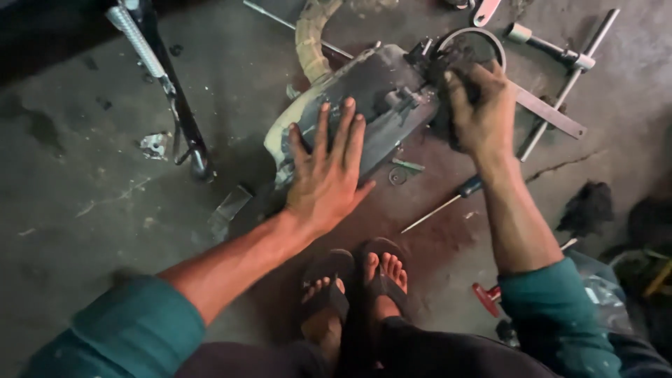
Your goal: Repairing and cleaning motorcycle engine components on a service bay floor.
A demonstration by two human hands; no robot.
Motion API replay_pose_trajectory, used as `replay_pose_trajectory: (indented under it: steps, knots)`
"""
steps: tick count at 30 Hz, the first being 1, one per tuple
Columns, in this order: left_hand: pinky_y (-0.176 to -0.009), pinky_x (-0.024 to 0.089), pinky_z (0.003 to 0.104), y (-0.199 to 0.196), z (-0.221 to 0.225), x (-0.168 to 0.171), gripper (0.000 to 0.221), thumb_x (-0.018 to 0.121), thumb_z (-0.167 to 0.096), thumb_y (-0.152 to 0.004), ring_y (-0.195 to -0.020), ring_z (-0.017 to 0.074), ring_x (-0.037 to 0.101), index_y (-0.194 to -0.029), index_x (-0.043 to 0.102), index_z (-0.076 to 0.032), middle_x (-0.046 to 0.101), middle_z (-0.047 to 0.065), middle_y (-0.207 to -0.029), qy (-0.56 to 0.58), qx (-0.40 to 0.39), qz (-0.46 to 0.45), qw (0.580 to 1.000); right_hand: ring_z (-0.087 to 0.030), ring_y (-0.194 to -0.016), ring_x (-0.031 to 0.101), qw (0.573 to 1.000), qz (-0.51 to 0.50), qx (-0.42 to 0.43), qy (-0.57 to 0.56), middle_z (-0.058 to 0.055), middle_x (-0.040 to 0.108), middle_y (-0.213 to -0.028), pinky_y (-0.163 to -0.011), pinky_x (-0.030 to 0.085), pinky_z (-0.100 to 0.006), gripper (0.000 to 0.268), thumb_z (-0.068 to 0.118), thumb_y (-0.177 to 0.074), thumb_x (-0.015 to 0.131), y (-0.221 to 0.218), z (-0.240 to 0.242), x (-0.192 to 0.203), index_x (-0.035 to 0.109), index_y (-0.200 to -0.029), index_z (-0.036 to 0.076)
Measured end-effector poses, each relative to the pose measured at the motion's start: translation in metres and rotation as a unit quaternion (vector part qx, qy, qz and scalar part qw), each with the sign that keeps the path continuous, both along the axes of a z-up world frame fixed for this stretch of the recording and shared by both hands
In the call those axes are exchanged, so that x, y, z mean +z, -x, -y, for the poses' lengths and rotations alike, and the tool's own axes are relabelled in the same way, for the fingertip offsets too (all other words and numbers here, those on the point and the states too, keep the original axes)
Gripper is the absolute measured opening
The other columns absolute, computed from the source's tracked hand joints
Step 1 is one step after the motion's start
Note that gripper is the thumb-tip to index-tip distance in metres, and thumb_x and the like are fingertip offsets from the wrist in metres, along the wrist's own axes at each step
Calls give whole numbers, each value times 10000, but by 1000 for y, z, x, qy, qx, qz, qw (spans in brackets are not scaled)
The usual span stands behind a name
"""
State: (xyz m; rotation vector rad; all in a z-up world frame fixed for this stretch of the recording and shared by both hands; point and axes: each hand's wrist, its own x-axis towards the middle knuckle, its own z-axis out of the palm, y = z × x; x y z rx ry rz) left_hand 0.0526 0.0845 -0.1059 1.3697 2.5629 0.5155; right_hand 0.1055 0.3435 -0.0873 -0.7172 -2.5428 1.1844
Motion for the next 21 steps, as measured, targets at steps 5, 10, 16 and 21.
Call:
replay_pose_trajectory:
  steps: [5,10,16,21]
  knots:
    - [-1074,243,836,3,3,5,1083,802,-518,-772,-1509,522,162,-1534,316,77,136,262,-1651,7,-17,-27,999,-346,-1098,661,982,-98,98,-125,-214,706,-1176,-981,516,-412,211,21,-1010,690,-33,27,-8,717,-1217,-14]
    - [-1085,232,825,3,8,0,1083,814,-509,-777,-1518,512,159,-1539,306,68,140,240,-1661,5,3,16,1000,-345,-1054,712,986,-113,20,-121,-206,708,-1139,-962,549,-395,239,-21,-1006,637,-44,17,-36,676,-1242,-25]
    - [-1077,236,827,5,2,4,1125,818,-496,-723,-1506,525,151,-1531,289,81,130,255,-1648,36,-13,11,999,-346,-847,653,988,-51,88,-116,-223,628,-926,-802,528,-409,384,-26,-886,643,-38,34,-4,725,-1261,-23]
    - [-1081,235,837,4,0,3,1071,815,-500,-805,-1527,511,147,-1550,300,72,135,242,-1673,-19,-10,-18,1000,-333,-914,672,984,-63,58,-156,-201,650,-990,-830,526,-396,226,-1,-1022,660,-34,17,-13,717,-1240,-15]
